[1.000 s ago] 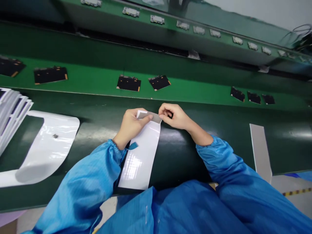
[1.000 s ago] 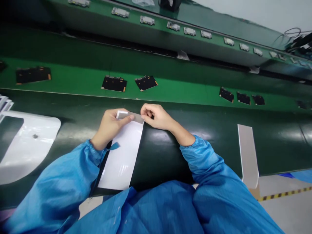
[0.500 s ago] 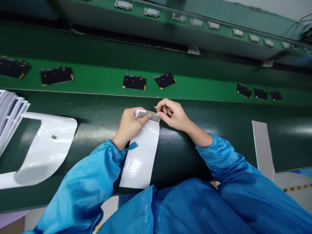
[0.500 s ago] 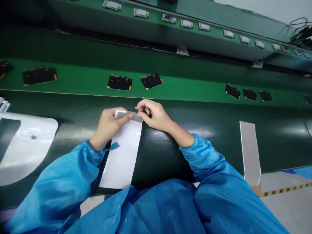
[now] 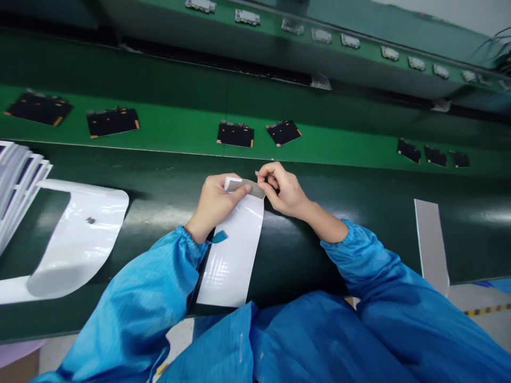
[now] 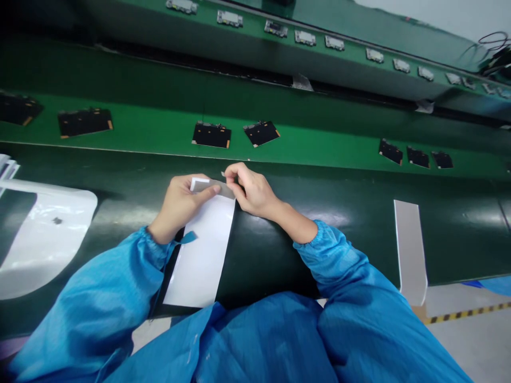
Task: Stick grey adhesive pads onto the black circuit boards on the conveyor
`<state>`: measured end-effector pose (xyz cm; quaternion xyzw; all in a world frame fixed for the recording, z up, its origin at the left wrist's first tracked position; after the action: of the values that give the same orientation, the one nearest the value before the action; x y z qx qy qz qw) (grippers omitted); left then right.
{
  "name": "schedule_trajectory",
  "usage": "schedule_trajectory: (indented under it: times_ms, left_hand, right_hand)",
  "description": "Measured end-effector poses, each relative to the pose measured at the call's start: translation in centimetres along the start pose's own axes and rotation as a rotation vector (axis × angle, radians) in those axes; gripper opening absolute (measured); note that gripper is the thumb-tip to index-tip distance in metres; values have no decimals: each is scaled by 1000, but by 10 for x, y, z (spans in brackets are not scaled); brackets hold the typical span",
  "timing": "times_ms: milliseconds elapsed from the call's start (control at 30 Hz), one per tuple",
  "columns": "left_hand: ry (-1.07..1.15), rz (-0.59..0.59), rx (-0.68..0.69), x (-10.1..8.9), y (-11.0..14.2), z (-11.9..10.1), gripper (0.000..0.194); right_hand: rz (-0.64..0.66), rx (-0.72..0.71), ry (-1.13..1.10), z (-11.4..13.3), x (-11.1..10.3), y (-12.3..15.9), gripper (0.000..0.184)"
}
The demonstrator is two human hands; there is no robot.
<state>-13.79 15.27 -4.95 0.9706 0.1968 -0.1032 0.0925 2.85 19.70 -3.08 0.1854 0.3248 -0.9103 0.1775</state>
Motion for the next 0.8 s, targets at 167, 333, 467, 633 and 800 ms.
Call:
schedule_trajectory:
  times_ms: [167,333,467,633,800]
  left_hand:
    - [10,2,9,0,0,1,29]
    - [2,62,45,5,1,0,31]
    - [-25,168,100,15,5,0,27]
    - [-87,212,207,23,10,3,22]
    - [-132,220,308,24,13,0,19]
  right_hand:
    - [-18,134,-95,-5,0,-1,12]
    - [-96,277,-196,-21,0,0,14]
    - [-186,363,-234,-29,-3,-10,30]
    - [-111,295,-200,-17,25,-72,38]
    - [250,126,-195,-2,137,-155,37]
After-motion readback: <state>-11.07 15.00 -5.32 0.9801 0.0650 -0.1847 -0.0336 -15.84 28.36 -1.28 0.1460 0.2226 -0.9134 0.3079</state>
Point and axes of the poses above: each hand's wrist, its own y-axis away from the middle knuckle, its own x-axis out of the palm, z = x × y, the point moved 7 cm from there along -y, towards the middle knuckle, and after that the axes turned 13 degrees about -z, right-handed, at the moved point
